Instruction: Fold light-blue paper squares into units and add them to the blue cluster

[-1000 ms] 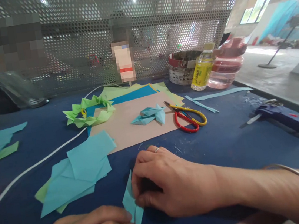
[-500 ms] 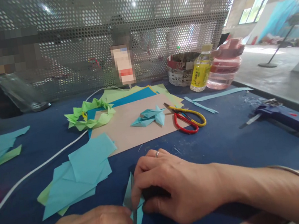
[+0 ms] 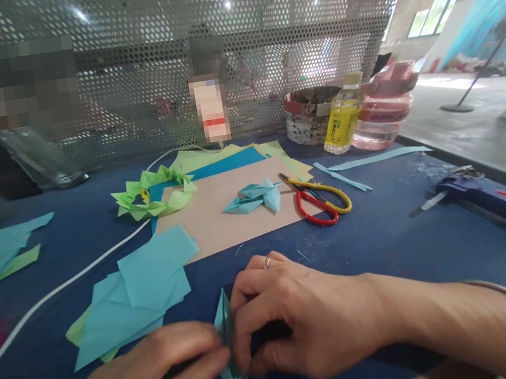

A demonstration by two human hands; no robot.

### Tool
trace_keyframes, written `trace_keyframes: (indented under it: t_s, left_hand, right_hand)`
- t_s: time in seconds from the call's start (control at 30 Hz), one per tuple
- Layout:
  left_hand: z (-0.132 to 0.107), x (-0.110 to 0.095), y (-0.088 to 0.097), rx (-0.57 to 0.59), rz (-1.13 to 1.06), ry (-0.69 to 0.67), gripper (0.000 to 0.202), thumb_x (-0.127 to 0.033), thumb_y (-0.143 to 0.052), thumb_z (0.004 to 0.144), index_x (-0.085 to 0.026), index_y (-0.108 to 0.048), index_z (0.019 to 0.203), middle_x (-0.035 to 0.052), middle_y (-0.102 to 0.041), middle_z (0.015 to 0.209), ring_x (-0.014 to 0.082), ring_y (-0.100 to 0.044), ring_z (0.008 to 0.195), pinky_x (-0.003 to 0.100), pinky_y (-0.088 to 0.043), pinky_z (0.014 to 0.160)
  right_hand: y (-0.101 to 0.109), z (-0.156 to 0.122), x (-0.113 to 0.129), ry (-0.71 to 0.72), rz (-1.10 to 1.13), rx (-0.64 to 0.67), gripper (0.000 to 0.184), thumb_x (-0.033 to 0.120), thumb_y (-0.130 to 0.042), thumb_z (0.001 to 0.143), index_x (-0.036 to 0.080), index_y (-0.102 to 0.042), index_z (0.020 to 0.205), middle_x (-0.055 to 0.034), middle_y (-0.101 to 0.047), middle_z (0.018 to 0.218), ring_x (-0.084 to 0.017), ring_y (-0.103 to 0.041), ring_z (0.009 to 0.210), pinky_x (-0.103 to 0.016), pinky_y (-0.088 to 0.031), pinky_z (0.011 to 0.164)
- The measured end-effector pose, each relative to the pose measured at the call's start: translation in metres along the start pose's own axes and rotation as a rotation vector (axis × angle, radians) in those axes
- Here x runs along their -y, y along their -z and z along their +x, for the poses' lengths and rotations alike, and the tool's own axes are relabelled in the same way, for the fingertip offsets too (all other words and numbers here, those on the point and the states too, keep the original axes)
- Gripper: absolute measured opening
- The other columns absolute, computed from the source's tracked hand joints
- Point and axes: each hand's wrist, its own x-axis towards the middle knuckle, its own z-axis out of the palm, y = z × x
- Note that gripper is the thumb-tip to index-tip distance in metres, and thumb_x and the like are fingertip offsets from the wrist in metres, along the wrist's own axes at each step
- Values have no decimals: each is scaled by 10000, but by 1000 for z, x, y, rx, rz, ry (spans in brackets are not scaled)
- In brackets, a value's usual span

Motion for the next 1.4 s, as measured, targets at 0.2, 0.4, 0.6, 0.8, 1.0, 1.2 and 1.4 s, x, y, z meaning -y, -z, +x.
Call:
trace_keyframes:
  t_s: [0.2, 0.4, 0.6, 0.8, 1.0, 1.2, 1.4]
  left_hand:
    - [7, 1, 5, 58, -17, 39, 252, -297, -417, 1027, -196, -647, 1055, 4, -681, 920, 133, -643, 859, 234, -504, 867]
    - [3, 0, -1, 16, -155, 92, 192, -189, -463, 986, -190, -652, 948, 8, -647, 860, 120, -598, 776, 191, -504, 731]
    - [4, -4, 6, 90, -215, 143, 197, -108, -491, 954, -200, -638, 861, -1, -633, 865, 109, -580, 779, 182, -496, 721]
    - [-1, 3, -3, 28, -238, 55, 241, -119, -442, 945, -203, -629, 818, 13, -593, 780, 126, -542, 707, 199, -469, 616]
    - [2, 2, 5, 184, -260, 151, 242, -69, -478, 907, -236, -652, 881, 0, -571, 810, 125, -548, 745, 201, -458, 644]
    - [5, 0, 9, 167, -196, 109, 259, -63, -499, 885, -254, -670, 845, -21, -593, 791, 111, -570, 744, 177, -461, 641]
    - [15, 1, 7, 179, -68, 60, 133, -283, -575, 938, -254, -684, 868, -18, -616, 793, 113, -607, 765, 187, -516, 691]
  right_hand:
    - [-4, 0, -2, 53, -4, -109, 260, -42, -619, 791, 180, -742, 848, -13, -608, 938, -133, -572, 905, -325, -377, 963]
    - [-5, -4, -2, 118, -109, -136, 328, -19, -507, 772, 185, -741, 877, -44, -642, 949, -167, -557, 905, -338, -420, 868]
    - [-4, -8, -4, 324, -323, -86, 309, 44, -585, 711, 199, -702, 951, -17, -688, 969, -191, -545, 932, -343, -401, 835]
    - [-6, -6, -5, 357, -330, -57, 245, 135, -622, 694, 199, -705, 914, 12, -709, 935, -170, -546, 880, -326, -401, 789]
    - [-2, -7, -3, 390, -331, 12, 270, 149, -618, 719, 161, -711, 973, 1, -719, 910, -170, -535, 829, -319, -413, 765]
    - [-4, -8, -7, 408, -313, -52, 366, 114, -561, 755, 147, -701, 1092, -25, -702, 877, -179, -524, 780, -324, -421, 743]
    - [-3, -8, -3, 401, -336, 2, 298, 123, -640, 725, 145, -739, 1006, -2, -708, 884, -166, -517, 799, -315, -409, 741]
